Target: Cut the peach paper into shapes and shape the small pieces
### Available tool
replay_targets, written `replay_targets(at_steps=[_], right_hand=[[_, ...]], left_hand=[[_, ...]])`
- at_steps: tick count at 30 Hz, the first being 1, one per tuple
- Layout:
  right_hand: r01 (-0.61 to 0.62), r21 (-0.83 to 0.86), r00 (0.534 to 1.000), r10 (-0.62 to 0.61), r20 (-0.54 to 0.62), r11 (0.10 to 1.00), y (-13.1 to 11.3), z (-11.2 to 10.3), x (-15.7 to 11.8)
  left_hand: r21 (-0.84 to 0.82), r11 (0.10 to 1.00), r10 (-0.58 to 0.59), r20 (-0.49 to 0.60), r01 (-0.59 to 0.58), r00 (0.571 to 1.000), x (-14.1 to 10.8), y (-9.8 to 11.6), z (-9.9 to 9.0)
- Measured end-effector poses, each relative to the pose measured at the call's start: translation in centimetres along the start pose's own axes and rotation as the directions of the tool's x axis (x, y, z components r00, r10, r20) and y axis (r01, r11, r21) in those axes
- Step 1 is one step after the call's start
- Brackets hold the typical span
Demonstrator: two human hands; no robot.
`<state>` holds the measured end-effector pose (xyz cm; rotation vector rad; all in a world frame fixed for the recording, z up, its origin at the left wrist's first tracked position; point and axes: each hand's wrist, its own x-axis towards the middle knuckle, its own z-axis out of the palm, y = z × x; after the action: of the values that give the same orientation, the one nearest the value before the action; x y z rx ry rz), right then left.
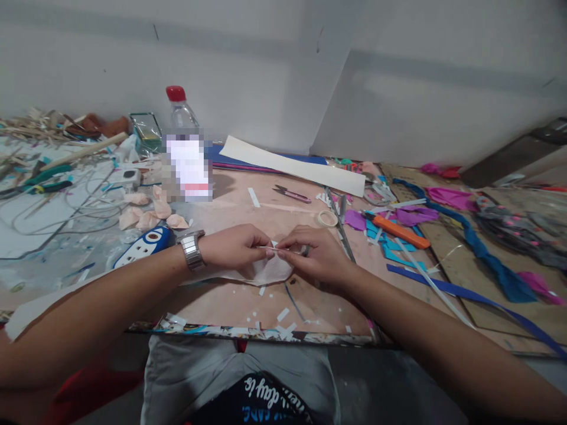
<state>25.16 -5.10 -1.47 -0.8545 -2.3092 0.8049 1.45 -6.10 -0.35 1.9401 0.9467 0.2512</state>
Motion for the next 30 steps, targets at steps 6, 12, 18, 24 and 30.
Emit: replay_targets(at_steps=[6, 12, 18, 24, 30], right_hand=[[0.025, -0.022, 0.999, -0.026, -0.028, 0.999, 0.06, 0.0, 0.04], [0.08, -0.043, 0.996, -0.082, -0.045, 0.996, 0.07, -0.08, 0.05], [0.155, -0.089, 0.984, -0.162, -0.076, 0.984, 0.4, 0.16, 0.06], [0.191, -0.097, 0.975, -0.2, -0.097, 0.977, 0.44, 0.11, 0.09], [0.225, -0.105, 0.966, -0.236, -0.102, 0.969, 0.51, 0.12, 0.1]], left_hand=[[0.049, 0.999, 0.003, -0.008, -0.003, 1.0, 0.02, 0.14, -0.14], [0.057, 0.998, -0.003, -0.006, 0.003, 1.0, 0.12, 0.32, -0.24], [-0.006, 0.999, -0.037, 0.031, 0.038, 0.999, 0.01, 0.35, -0.38], [-0.108, 0.99, -0.09, 0.047, 0.095, 0.995, -0.11, 0.56, -0.39], [-0.196, 0.97, -0.13, 0.096, 0.147, 0.987, -0.17, 0.51, -0.43]])
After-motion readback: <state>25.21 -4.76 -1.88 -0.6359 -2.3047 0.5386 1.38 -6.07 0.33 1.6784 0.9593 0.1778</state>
